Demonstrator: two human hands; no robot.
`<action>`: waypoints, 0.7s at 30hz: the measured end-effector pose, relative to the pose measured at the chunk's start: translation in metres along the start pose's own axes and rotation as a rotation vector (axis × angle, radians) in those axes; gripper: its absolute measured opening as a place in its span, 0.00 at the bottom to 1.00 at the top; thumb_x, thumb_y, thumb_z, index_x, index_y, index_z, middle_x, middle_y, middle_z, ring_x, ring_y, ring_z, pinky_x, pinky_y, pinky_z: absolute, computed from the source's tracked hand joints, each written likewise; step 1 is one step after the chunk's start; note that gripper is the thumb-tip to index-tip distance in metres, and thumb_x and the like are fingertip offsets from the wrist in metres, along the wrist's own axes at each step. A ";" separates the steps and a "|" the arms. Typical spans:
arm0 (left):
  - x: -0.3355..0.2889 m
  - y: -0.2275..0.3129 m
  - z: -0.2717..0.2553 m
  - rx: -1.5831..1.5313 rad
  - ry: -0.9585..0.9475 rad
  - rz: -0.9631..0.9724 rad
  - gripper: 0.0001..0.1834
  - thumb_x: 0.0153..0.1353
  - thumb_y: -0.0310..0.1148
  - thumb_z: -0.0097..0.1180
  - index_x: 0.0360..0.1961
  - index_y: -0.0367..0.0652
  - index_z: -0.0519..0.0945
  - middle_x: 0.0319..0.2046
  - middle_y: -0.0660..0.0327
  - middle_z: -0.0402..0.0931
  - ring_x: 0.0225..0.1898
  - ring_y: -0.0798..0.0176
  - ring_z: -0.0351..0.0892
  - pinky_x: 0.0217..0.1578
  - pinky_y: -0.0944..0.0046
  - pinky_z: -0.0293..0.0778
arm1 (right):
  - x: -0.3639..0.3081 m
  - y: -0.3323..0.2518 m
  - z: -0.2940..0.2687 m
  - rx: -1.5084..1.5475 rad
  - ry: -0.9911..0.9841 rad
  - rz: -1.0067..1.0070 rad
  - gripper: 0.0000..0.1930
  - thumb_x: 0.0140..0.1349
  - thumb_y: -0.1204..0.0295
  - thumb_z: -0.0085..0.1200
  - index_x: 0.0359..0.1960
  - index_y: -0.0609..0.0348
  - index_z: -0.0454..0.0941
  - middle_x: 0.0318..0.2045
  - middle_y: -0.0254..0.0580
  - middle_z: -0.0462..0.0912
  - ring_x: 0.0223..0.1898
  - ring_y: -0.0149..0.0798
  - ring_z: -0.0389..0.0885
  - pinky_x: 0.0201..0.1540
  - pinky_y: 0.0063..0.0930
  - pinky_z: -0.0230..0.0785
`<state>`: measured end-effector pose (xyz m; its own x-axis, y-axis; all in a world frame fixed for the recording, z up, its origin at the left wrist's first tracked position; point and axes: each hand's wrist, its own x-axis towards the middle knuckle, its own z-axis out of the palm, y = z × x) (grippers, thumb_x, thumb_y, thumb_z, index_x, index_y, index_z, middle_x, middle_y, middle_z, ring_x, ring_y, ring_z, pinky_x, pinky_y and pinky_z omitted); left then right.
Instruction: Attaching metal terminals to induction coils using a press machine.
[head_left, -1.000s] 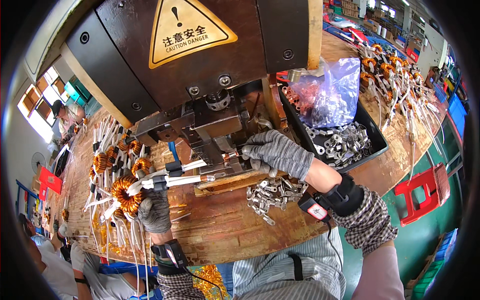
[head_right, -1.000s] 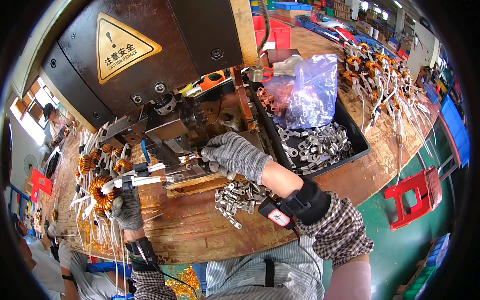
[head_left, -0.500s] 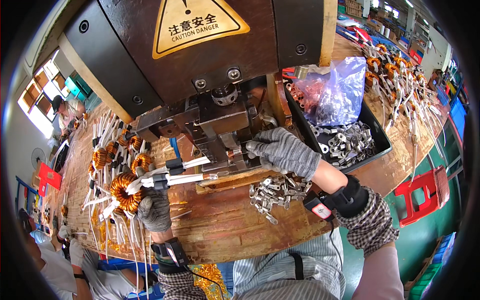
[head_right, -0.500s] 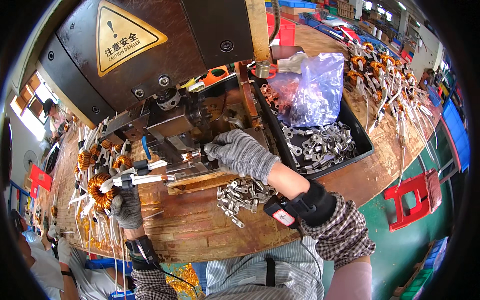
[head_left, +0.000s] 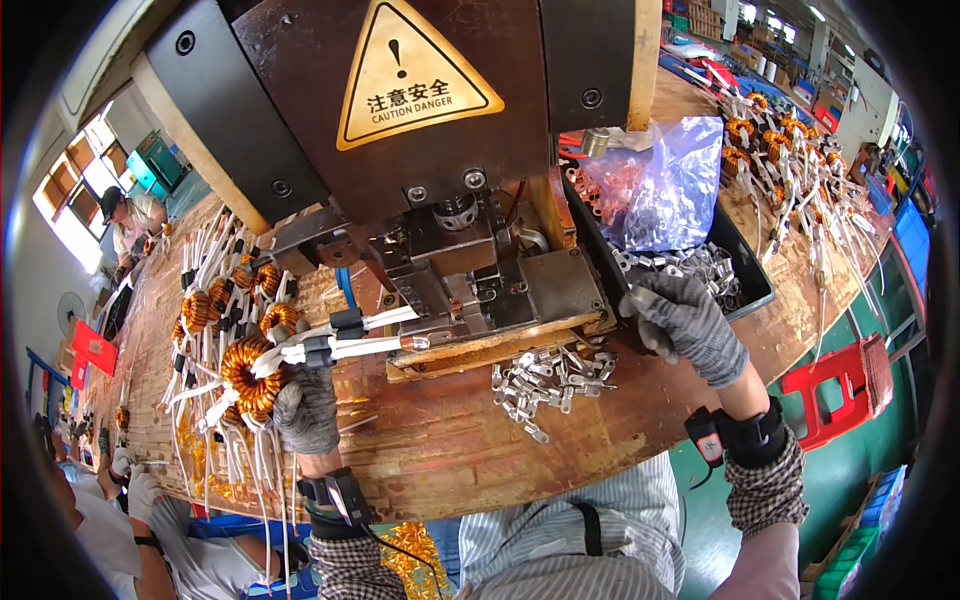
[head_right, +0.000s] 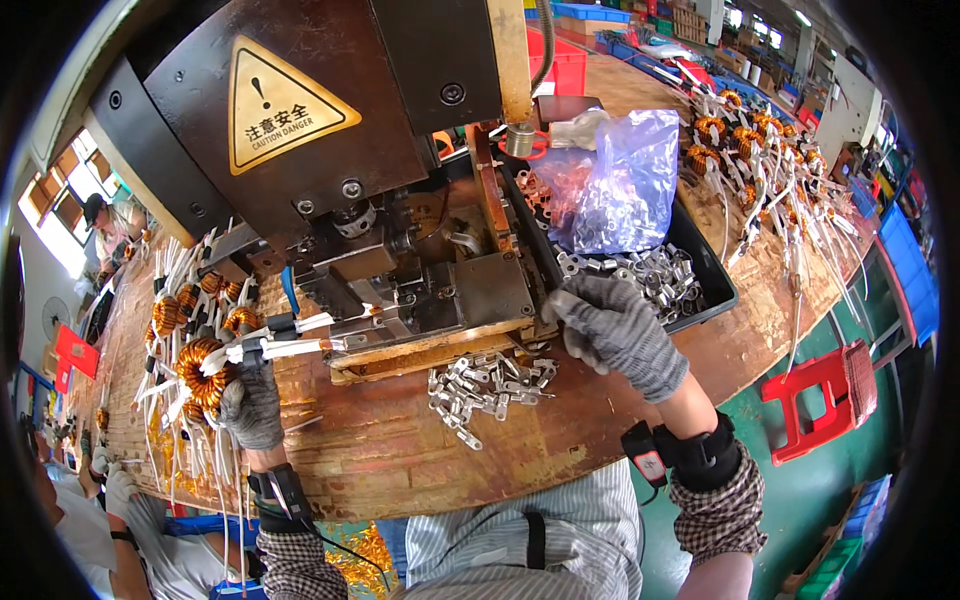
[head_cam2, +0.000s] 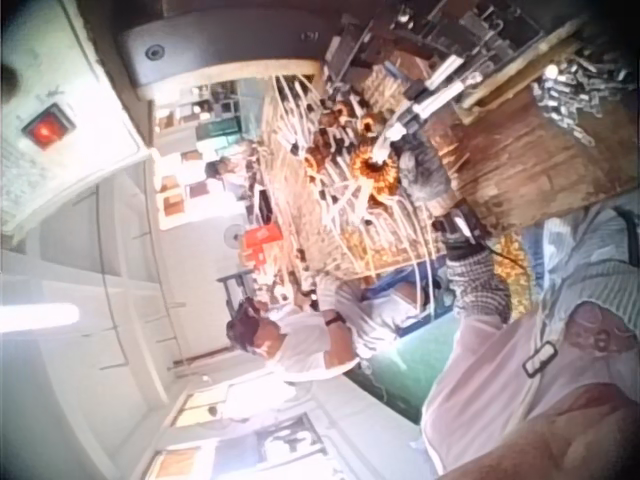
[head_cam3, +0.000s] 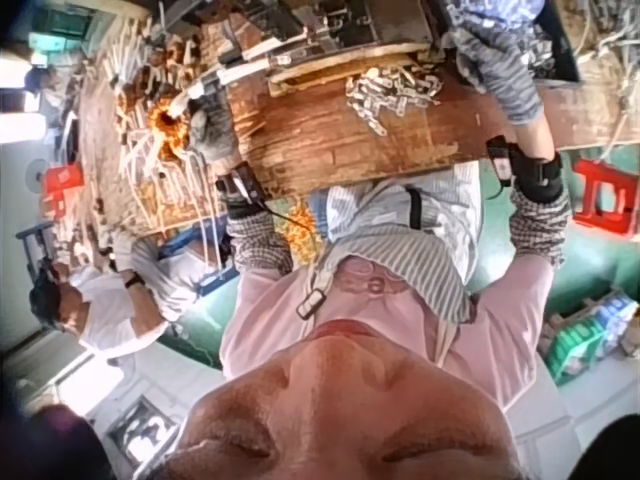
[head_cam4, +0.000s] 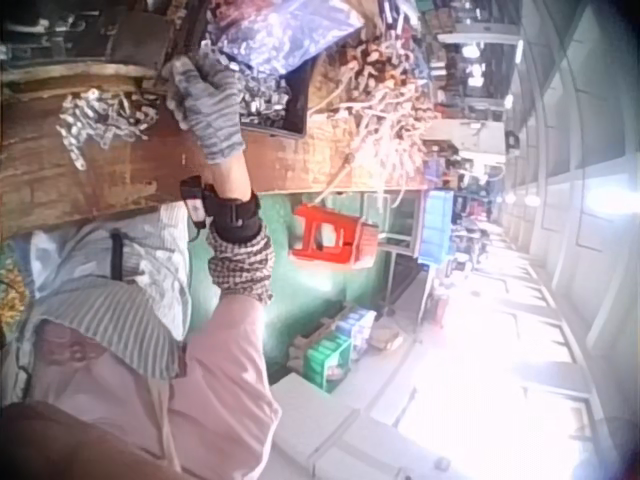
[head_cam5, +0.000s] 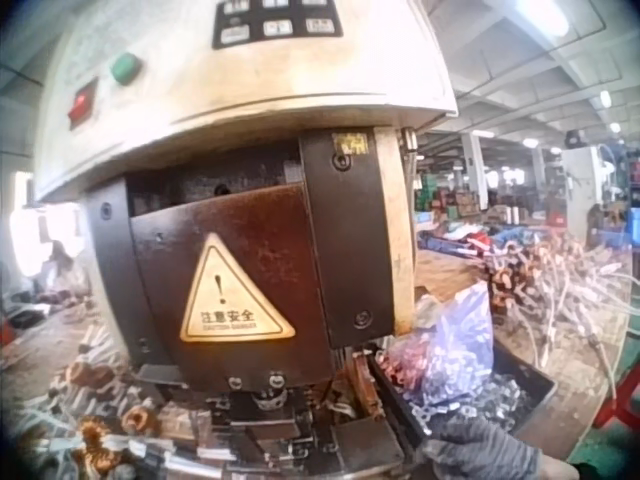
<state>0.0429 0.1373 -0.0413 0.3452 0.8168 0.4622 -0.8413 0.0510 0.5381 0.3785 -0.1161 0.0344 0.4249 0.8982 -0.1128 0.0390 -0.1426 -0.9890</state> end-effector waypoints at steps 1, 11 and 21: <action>0.002 0.000 0.002 -0.033 -0.027 0.004 0.42 0.44 0.21 0.59 0.62 0.43 0.54 0.62 0.59 0.56 0.64 0.52 0.51 0.62 0.50 0.53 | -0.005 0.004 -0.002 0.004 0.045 -0.005 0.14 0.62 0.61 0.49 0.32 0.61 0.75 0.11 0.32 0.71 0.07 0.22 0.62 0.10 0.15 0.51; -0.018 0.031 0.012 -0.109 0.142 -0.009 0.37 0.44 0.28 0.62 0.57 0.41 0.62 0.50 0.60 0.65 0.50 0.62 0.65 0.58 0.57 0.57 | -0.074 -0.032 0.052 -0.457 0.263 -0.438 0.09 0.57 0.65 0.53 0.34 0.56 0.77 0.24 0.39 0.78 0.26 0.37 0.77 0.25 0.26 0.69; -0.026 -0.016 0.074 -0.728 -0.318 -0.873 0.39 0.45 0.40 0.65 0.56 0.39 0.60 0.49 0.56 0.65 0.51 0.60 0.64 0.52 0.62 0.61 | -0.066 -0.007 0.118 -0.617 -0.112 -0.642 0.29 0.56 0.54 0.48 0.54 0.60 0.62 0.31 0.53 0.75 0.33 0.45 0.77 0.32 0.39 0.69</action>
<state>0.0779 0.0726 -0.0096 0.9228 0.1681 0.3465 -0.2720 0.9215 0.2773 0.2431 -0.1250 0.0377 0.0639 0.9126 0.4037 0.7314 0.2324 -0.6411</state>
